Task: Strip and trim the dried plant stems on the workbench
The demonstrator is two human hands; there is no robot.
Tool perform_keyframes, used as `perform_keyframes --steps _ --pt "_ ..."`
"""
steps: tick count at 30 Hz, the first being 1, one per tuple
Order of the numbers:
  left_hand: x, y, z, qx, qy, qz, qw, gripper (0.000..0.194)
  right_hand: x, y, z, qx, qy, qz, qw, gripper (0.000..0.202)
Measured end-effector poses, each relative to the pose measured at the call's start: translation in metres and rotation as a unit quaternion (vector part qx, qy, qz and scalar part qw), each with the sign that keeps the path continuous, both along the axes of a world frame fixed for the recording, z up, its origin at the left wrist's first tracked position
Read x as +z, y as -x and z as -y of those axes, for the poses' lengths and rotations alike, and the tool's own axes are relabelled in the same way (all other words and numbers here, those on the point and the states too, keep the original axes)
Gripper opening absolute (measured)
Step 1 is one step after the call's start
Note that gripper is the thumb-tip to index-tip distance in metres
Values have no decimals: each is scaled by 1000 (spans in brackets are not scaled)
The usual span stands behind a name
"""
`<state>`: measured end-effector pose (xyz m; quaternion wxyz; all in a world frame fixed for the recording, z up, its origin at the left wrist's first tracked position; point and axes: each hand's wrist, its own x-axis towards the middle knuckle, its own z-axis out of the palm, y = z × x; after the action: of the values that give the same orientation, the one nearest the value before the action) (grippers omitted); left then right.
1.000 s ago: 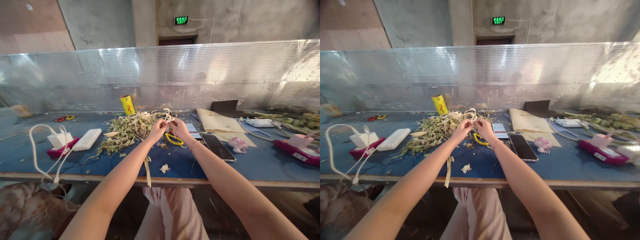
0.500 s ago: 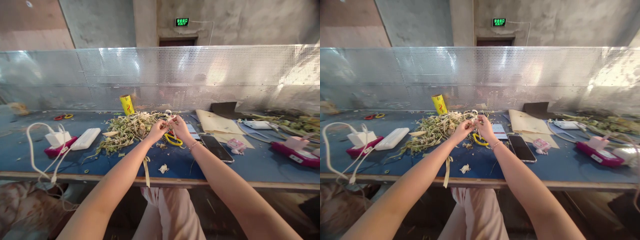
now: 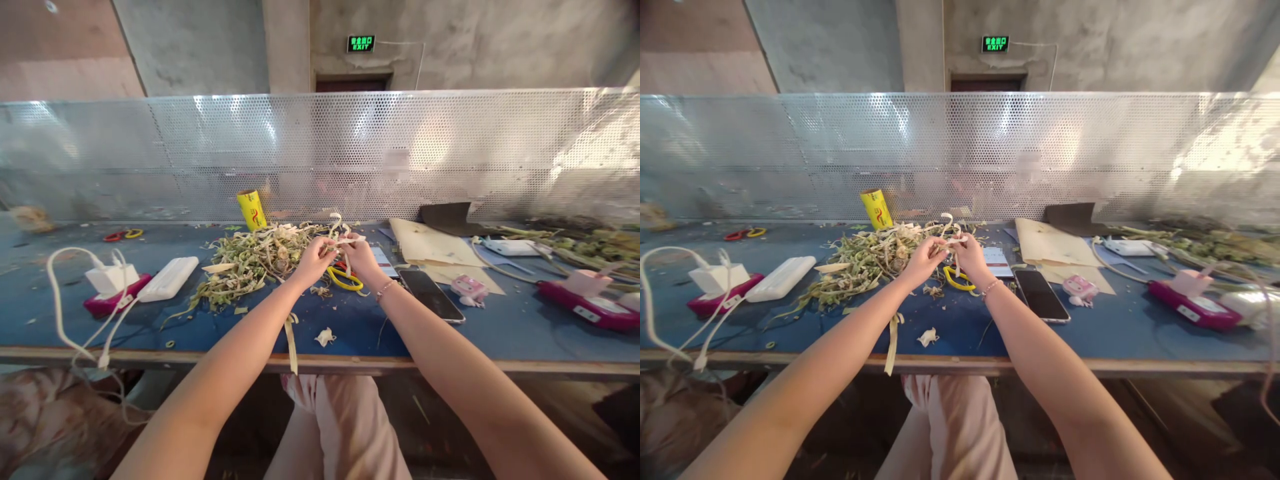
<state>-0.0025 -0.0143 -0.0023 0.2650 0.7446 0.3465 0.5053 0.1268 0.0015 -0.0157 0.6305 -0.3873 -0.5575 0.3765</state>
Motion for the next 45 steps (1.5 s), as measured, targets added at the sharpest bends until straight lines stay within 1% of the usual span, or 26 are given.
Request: perform_keyframes --steps 2,3,6,9,12,15,18,20,22,24,26,28,30,32,35,38,41,43,45 --pt "-1 -1 0 -34 -9 12 999 11 -2 0 -2 29 -1 -6 1000 24" --pt "0 -1 1 -52 -2 20 998 11 -3 0 -2 41 -1 -7 999 25" --pt "1 -1 2 -86 46 52 994 10 -4 1 -3 51 1 -14 999 27" --pt "2 0 3 -77 68 73 992 12 -2 3 1 53 -5 -17 998 28" --pt "3 1 1 -54 58 83 993 14 1 3 6 49 -21 10 999 26" --pt "2 1 -4 -47 58 108 991 17 5 4 10 36 -22 39 998 24" --pt "0 1 -10 -51 90 159 982 20 8 4 11 46 -26 58 997 35" --pt "0 2 -13 -58 123 206 969 20 9 3 12 39 -59 92 993 43" --pt "1 4 -14 -70 152 251 953 20 9 0 13 -1 -117 142 983 44" --pt "3 5 -13 -83 176 284 939 21 10 -3 14 -51 -175 185 966 38" --pt "5 6 -12 -99 192 308 926 22 10 -6 16 -79 -214 211 950 28" --pt "6 6 -11 -107 202 322 919 24 12 -7 18 -77 -245 231 939 20" --pt "6 6 -12 -100 200 321 920 28 14 -6 20 -63 -269 250 928 17" --pt "4 7 -13 -82 184 304 931 33 16 -4 23 -58 -281 263 921 14" --pt "0 8 -14 -43 119 230 965 37 19 -1 28 -76 -270 262 923 4" --pt "-2 10 -15 -2 48 127 991 34 21 0 31 -96 -222 245 939 11" --pt "-2 13 -15 21 -24 70 997 26 20 0 29 -87 -158 187 966 3" --pt "0 14 -15 24 -99 33 994 16 19 0 26 -62 -135 129 980 13" --pt "2 15 -14 25 -176 -23 984 6 19 0 23 -37 -130 84 987 18"
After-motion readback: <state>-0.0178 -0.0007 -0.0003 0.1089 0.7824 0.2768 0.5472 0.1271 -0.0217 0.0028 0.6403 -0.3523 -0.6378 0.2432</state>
